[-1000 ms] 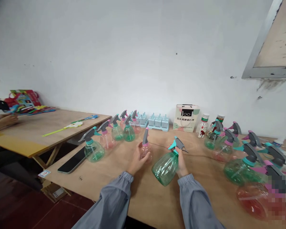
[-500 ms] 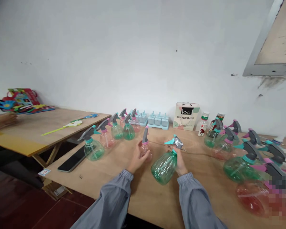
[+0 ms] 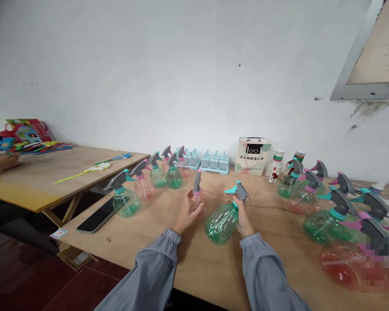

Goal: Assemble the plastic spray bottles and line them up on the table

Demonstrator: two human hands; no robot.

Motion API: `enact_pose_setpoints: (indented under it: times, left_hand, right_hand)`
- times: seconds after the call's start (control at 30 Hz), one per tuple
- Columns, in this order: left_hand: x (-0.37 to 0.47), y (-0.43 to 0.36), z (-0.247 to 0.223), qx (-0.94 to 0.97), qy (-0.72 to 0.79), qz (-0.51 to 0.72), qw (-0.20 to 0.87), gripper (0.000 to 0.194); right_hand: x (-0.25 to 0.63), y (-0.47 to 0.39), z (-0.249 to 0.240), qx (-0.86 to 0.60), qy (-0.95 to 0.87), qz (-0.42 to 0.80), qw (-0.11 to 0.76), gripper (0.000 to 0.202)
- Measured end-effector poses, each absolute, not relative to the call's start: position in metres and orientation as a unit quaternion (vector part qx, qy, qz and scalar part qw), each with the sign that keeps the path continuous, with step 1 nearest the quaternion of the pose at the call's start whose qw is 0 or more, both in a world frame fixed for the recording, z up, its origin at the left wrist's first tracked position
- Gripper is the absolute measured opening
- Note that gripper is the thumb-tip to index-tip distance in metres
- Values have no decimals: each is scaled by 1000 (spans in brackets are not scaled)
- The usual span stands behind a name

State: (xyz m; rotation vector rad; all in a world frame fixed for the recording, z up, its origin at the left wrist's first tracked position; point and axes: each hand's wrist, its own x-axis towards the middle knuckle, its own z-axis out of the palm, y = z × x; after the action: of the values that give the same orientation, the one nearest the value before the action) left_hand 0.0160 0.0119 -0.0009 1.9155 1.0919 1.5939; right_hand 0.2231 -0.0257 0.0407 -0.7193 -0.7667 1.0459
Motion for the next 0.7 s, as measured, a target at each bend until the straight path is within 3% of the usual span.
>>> enact_pose_setpoints:
  times: [0.3, 0.7]
  left_hand:
    - [15, 11, 1, 696, 402, 560, 202, 65]
    - [15, 12, 1, 699, 405, 553, 205, 66]
  right_hand:
    - [223, -27, 43, -339, -339, 447, 755, 30]
    - [240, -23, 45, -428, -383, 314, 756, 22]
